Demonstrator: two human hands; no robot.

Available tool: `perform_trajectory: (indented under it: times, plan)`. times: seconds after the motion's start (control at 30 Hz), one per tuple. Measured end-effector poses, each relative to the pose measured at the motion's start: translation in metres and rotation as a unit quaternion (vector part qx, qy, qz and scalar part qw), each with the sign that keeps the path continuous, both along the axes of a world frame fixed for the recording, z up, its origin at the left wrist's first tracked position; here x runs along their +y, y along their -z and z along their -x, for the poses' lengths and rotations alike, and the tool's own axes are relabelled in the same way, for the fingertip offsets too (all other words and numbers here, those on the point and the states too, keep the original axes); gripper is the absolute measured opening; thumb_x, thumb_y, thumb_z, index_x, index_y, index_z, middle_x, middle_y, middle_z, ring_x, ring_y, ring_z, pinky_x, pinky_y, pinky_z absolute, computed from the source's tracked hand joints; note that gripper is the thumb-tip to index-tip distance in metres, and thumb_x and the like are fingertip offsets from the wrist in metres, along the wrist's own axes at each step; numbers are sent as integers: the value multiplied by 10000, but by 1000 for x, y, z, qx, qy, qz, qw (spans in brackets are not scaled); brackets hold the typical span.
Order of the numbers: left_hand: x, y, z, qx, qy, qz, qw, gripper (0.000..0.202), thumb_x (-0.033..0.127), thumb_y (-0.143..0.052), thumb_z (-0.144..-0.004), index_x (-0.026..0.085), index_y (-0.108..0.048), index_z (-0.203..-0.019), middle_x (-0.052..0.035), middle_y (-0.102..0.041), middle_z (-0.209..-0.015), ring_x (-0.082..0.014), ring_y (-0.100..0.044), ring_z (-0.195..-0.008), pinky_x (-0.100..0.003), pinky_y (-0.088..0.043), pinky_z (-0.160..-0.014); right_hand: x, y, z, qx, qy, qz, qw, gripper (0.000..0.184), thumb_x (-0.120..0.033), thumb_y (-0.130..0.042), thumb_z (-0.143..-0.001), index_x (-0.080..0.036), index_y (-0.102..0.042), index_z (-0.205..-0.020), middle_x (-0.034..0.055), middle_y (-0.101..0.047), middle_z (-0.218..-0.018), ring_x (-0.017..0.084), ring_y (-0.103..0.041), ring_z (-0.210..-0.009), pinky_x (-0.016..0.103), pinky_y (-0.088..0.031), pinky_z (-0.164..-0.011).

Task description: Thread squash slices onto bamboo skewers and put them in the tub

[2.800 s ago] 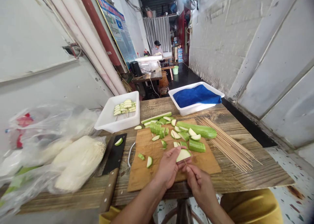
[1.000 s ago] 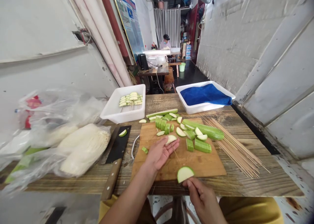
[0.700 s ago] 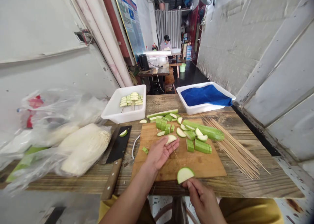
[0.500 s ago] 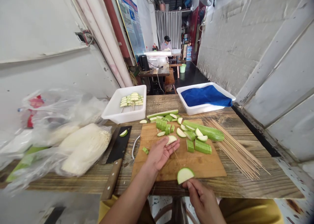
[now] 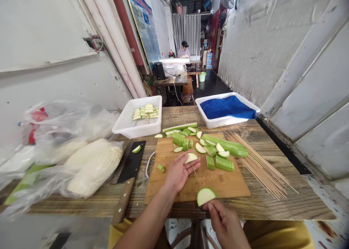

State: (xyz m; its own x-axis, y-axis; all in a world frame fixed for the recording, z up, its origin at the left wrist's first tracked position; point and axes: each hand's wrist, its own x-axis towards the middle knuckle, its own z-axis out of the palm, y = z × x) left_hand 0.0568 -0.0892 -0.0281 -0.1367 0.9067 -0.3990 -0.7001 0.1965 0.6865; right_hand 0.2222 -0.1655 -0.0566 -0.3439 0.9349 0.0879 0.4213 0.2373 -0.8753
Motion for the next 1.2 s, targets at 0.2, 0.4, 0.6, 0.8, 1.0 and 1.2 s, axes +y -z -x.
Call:
perform_trajectory:
  times: [0.2,0.4,0.6,0.8,1.0,1.2]
  plan:
    - [-2,3,-8,-2,-7,4,1000,141,148,-505,-798,95,-531,-926,-137,-654,-886,-256,-643,-865,-427,-492,-820,2,-1,3,17,14,5,1000,352,-339,-354,-893,-161,-605,-723,21,-616,-575,145,-575,-523,201,-402,-511]
    - [-1,4,-7,-24,11,-1,1000,195,256,-501,-817,99,-552,-920,-140,-660,-890,-261,-634,-893,-433,-487,-829,4,-2,4,21,11,-7,1000,350,-342,-344,-902,-167,-603,-746,29,-635,-612,151,-591,-552,206,-427,-537]
    - [1,1,-10,0,-28,6,1000,215,278,-526,-807,75,-562,-869,-155,-668,-859,-248,-642,-867,-413,-494,-830,3,3,6,8,0,-49,999,331,-317,-326,-912,-175,-595,-784,38,-657,-630,156,-618,-546,210,-432,-524]
    - [2,1,-11,10,-29,-1,1000,169,247,-546,-797,85,-550,-843,-145,-672,-846,-231,-652,-833,-399,-502,-820,1,9,8,19,6,-84,996,332,-304,-330,-914,-172,-600,-775,55,-678,-665,154,-645,-574,206,-460,-544]
    - [0,0,-13,15,-32,-9,999,166,242,-543,-796,80,-563,-828,-145,-672,-842,-234,-651,-832,-406,-495,-830,2,7,9,10,11,-70,997,355,-322,-312,-919,-165,-603,-790,71,-690,-676,163,-653,-582,219,-475,-556]
    - [0,-1,-16,21,-26,-15,999,178,244,-539,-797,73,-587,-807,-148,-674,-836,-219,-654,-811,-397,-496,-828,3,2,10,8,23,-64,998,350,-322,-325,-909,-176,-599,-749,45,-674,-638,161,-637,-550,215,-449,-526]
